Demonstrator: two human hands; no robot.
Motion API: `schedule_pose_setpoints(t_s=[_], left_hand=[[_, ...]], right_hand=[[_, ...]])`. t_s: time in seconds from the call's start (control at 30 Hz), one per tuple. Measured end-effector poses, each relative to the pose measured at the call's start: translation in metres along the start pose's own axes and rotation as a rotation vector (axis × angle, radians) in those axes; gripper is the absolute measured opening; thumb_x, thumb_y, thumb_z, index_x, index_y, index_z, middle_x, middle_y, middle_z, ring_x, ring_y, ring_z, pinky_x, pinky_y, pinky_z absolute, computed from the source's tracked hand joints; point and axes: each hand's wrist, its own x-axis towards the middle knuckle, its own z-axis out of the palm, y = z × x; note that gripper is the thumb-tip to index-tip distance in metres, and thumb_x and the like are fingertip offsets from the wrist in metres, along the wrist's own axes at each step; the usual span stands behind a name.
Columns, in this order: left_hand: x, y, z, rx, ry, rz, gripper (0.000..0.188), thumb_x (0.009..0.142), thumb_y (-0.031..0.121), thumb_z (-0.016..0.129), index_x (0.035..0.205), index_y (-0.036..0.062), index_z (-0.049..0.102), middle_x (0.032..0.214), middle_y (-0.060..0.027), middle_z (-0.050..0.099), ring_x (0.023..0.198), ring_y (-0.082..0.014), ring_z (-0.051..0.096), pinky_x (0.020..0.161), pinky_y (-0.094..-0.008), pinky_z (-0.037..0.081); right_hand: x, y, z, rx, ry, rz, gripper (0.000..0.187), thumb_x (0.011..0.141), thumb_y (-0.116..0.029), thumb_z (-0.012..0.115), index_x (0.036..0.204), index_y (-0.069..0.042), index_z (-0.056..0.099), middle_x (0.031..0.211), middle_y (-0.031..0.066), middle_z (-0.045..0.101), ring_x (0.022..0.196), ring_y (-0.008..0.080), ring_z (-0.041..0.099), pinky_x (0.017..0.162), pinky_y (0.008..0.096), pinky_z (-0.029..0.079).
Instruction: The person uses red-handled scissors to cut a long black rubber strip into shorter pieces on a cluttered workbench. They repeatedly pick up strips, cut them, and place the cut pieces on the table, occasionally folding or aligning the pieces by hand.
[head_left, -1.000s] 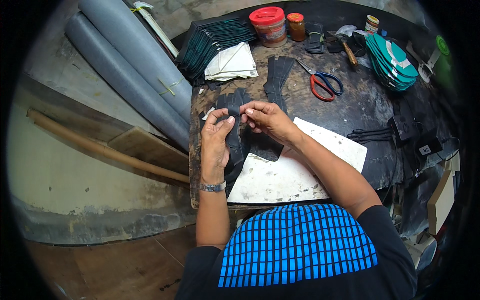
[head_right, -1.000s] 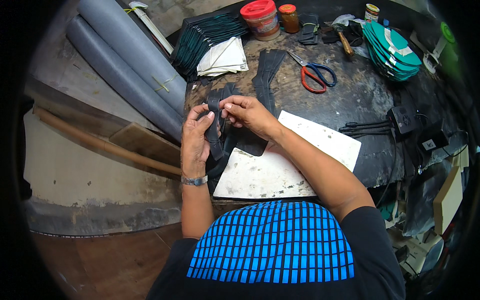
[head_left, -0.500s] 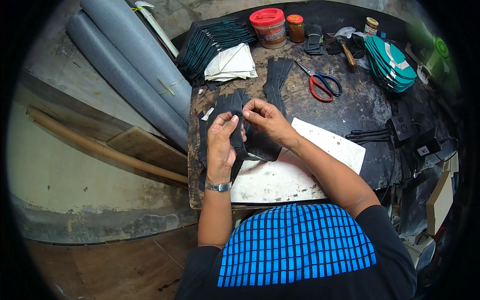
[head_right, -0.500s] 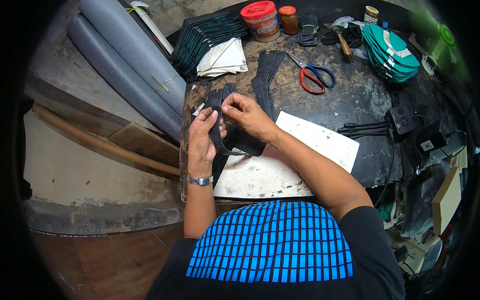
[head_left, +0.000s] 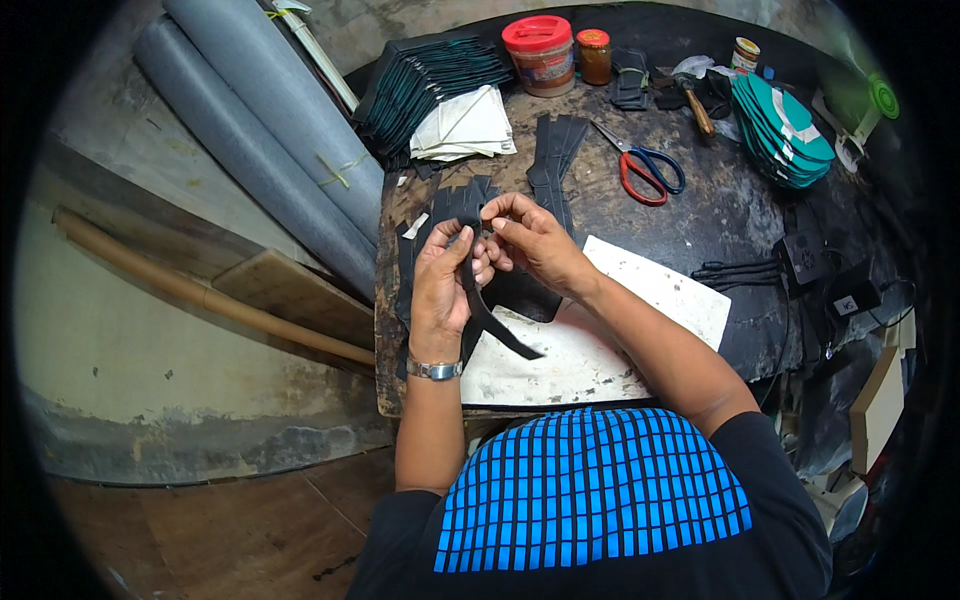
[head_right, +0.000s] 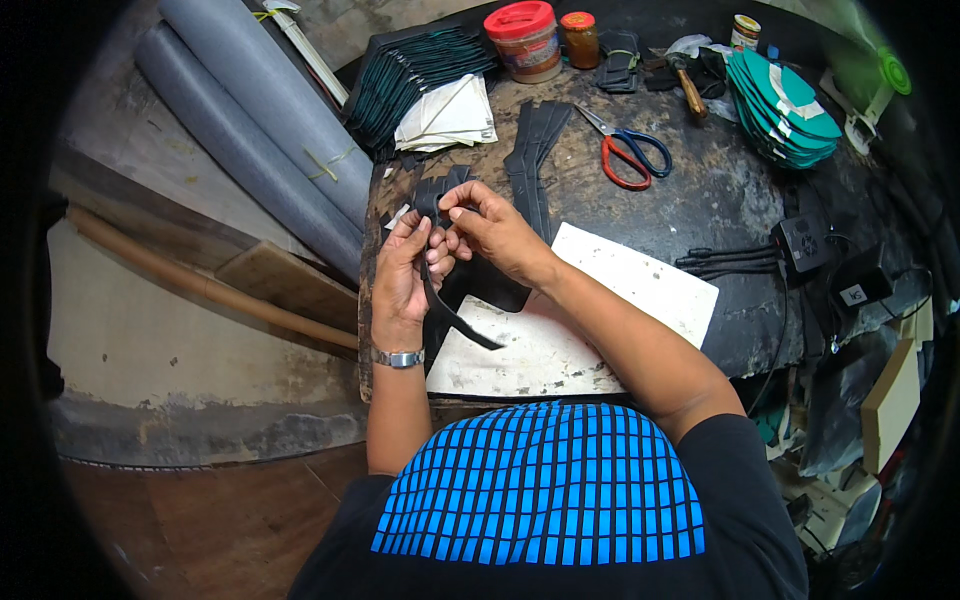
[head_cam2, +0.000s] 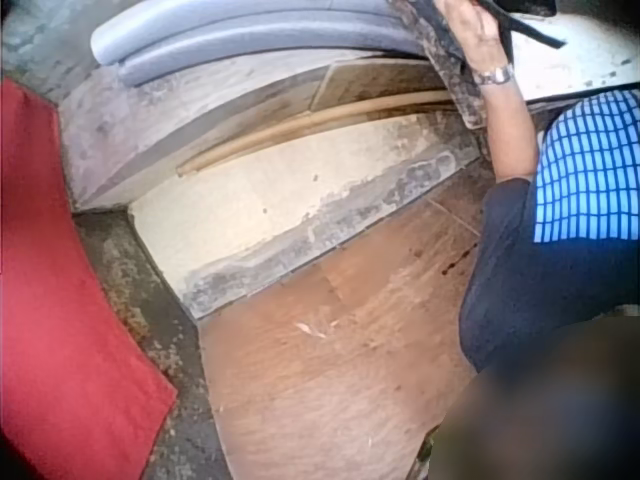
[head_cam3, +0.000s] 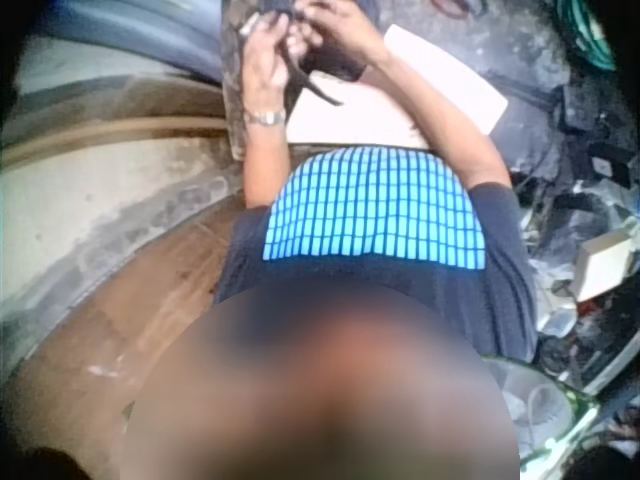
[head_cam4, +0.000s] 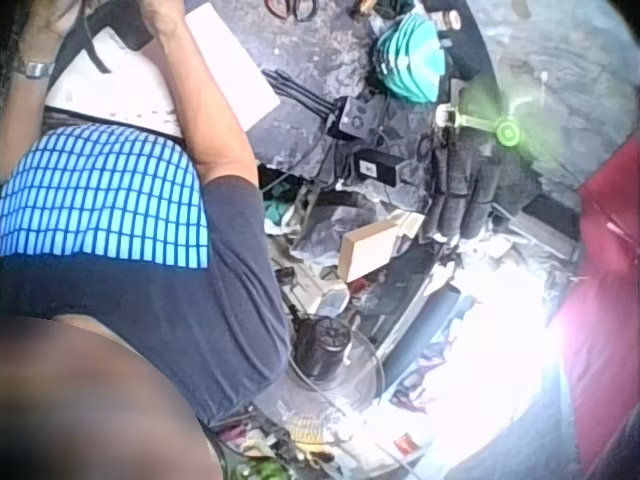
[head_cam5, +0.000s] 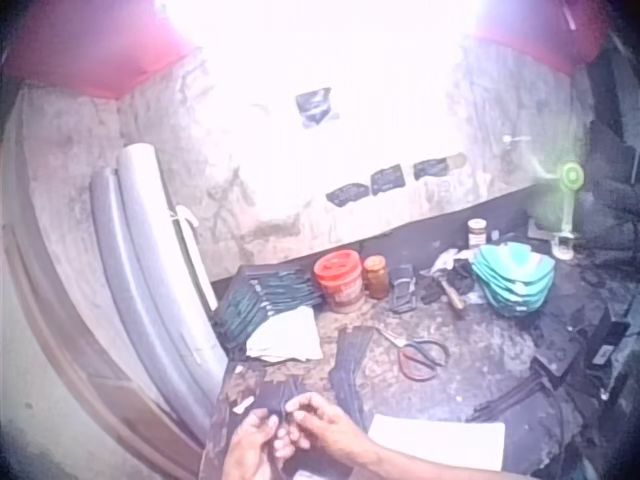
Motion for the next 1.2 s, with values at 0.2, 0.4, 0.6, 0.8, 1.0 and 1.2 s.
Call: schedule_pose_setpoints(t_s=[0.2, 0.4, 0.6, 0.8, 1.0, 1.2], left_hand=[[-0.002, -0.003, 0.006, 0.138, 0.111, 0.079, 0.012, 0.092, 0.007, 0.061, 0.103, 0.006, 0.055, 0.075, -0.0046, 0.057, 0.059, -0.0106, 0.052, 0.05, -0.0213, 0.042], [-0.001, -0.007, 0.004, 0.153, 0.078, 0.083, 0.018, 0.091, 0.009, 0.063, 0.104, 0.0047, 0.051, 0.075, -0.0061, 0.061, 0.059, -0.0109, 0.057, 0.051, -0.0223, 0.047], [0.003, -0.006, 0.0, 0.097, -0.007, 0.069, 0.016, 0.092, 0.01, 0.063, 0.103, 0.0047, 0.052, 0.075, -0.0066, 0.061, 0.058, -0.0104, 0.055, 0.05, -0.0227, 0.047], [0.004, -0.005, 0.003, 0.119, 0.016, 0.096, 0.018, 0.091, 0.01, 0.063, 0.105, 0.0052, 0.051, 0.075, -0.0073, 0.062, 0.058, -0.0119, 0.058, 0.049, -0.0227, 0.047], [-0.002, -0.012, 0.018, 0.205, 0.091, 0.169, 0.032, 0.091, 0.008, 0.06, 0.121, 0.0048, 0.048, 0.092, -0.0108, 0.063, 0.077, -0.0168, 0.063, 0.067, -0.0289, 0.054], [-0.004, -0.014, 0.028, 0.21, -0.048, 0.187, 0.04, 0.087, -0.008, 0.056, 0.126, -0.0013, 0.05, 0.109, -0.0152, 0.063, 0.096, -0.0228, 0.064, 0.086, -0.0365, 0.055]], right_hand=[[-0.002, 0.0, 0.001, -0.189, -0.054, -0.107, 0.011, 0.1, -0.014, 0.049, 0.105, -0.005, 0.05, 0.083, 0.0025, 0.058, 0.072, 0.0069, 0.056, 0.062, 0.0216, 0.047], [0.0, 0.003, -0.001, -0.274, 0.001, -0.079, 0.009, 0.1, -0.013, 0.049, 0.097, -0.005, 0.048, 0.079, 0.0011, 0.058, 0.068, 0.0057, 0.056, 0.06, 0.0202, 0.046], [0.0, 0.001, -0.001, -0.223, -0.02, -0.072, 0.007, 0.099, -0.011, 0.049, 0.096, -0.005, 0.048, 0.079, 0.0016, 0.057, 0.068, 0.0071, 0.056, 0.06, 0.0212, 0.047], [-0.001, 0.0, 0.0, -0.17, -0.009, -0.076, 0.006, 0.098, -0.01, 0.05, 0.097, -0.004, 0.048, 0.08, 0.0028, 0.058, 0.068, 0.0081, 0.057, 0.061, 0.0216, 0.048], [0.002, 0.005, -0.009, -0.228, 0.051, -0.094, 0.005, 0.097, -0.011, 0.052, 0.096, -0.006, 0.049, 0.074, 0.0026, 0.059, 0.062, 0.0083, 0.056, 0.058, 0.0211, 0.047], [0.009, -0.001, -0.026, -0.22, 0.186, -0.137, 0.005, 0.093, -0.006, 0.055, 0.09, -0.005, 0.051, 0.073, 0.0041, 0.058, 0.063, 0.0114, 0.058, 0.054, 0.0242, 0.048]])
